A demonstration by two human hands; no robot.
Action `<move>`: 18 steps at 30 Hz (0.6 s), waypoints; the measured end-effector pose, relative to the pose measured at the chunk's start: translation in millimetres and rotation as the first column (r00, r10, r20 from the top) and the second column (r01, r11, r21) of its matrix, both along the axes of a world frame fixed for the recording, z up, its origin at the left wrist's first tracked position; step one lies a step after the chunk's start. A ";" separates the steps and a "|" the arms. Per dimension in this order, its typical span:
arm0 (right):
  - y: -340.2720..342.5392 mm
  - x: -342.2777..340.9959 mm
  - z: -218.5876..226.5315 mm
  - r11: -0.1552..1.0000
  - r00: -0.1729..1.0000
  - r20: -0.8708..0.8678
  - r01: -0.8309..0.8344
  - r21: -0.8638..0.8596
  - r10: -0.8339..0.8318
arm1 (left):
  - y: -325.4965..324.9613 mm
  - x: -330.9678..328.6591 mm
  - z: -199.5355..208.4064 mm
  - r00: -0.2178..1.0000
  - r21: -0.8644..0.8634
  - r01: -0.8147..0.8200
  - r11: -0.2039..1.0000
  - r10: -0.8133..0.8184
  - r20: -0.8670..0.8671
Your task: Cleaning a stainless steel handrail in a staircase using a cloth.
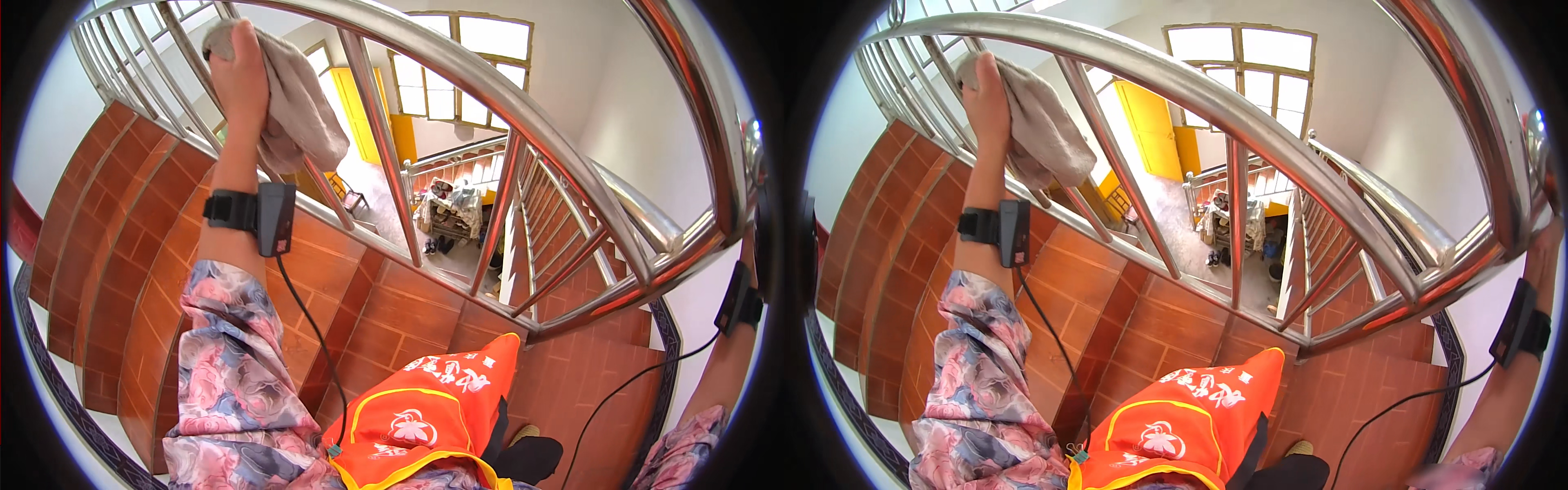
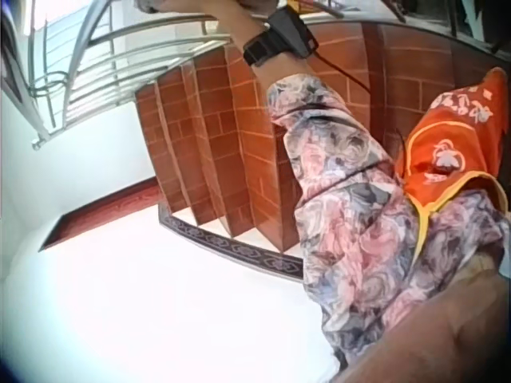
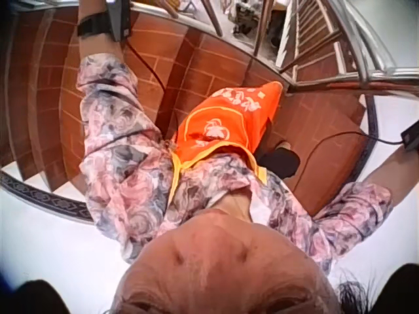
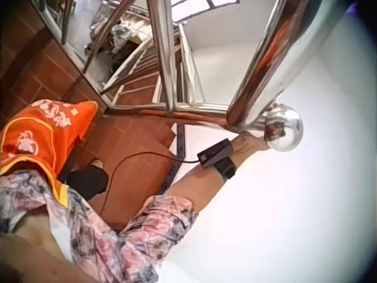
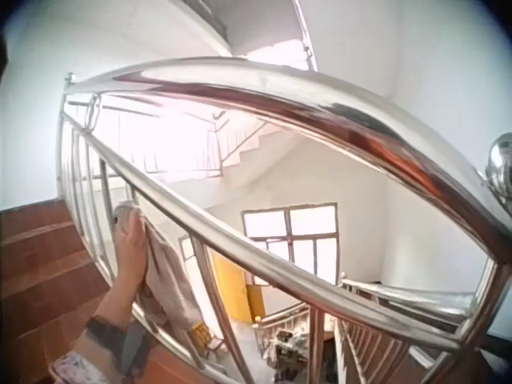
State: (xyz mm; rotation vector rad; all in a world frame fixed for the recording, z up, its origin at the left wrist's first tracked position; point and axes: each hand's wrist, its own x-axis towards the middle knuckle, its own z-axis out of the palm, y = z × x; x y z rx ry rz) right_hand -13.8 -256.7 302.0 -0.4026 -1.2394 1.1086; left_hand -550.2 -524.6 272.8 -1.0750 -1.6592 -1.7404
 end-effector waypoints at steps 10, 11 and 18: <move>7.3 21.3 -29.3 0.990 0.982 0.124 0.137 0.027 -0.139 | -1.2 16.3 -107.7 0.972 0.037 -0.106 0.994 0.096 0.213; 2.4 24.5 -31.1 0.988 0.980 0.125 0.150 0.035 -0.154 | -0.3 12.8 -124.3 0.978 0.078 -0.095 0.992 0.078 0.195; -36.4 32.4 -71.4 0.995 0.945 0.326 -0.007 -0.095 0.037 | -5.2 30.8 -240.5 0.936 0.048 0.055 0.997 -0.068 0.346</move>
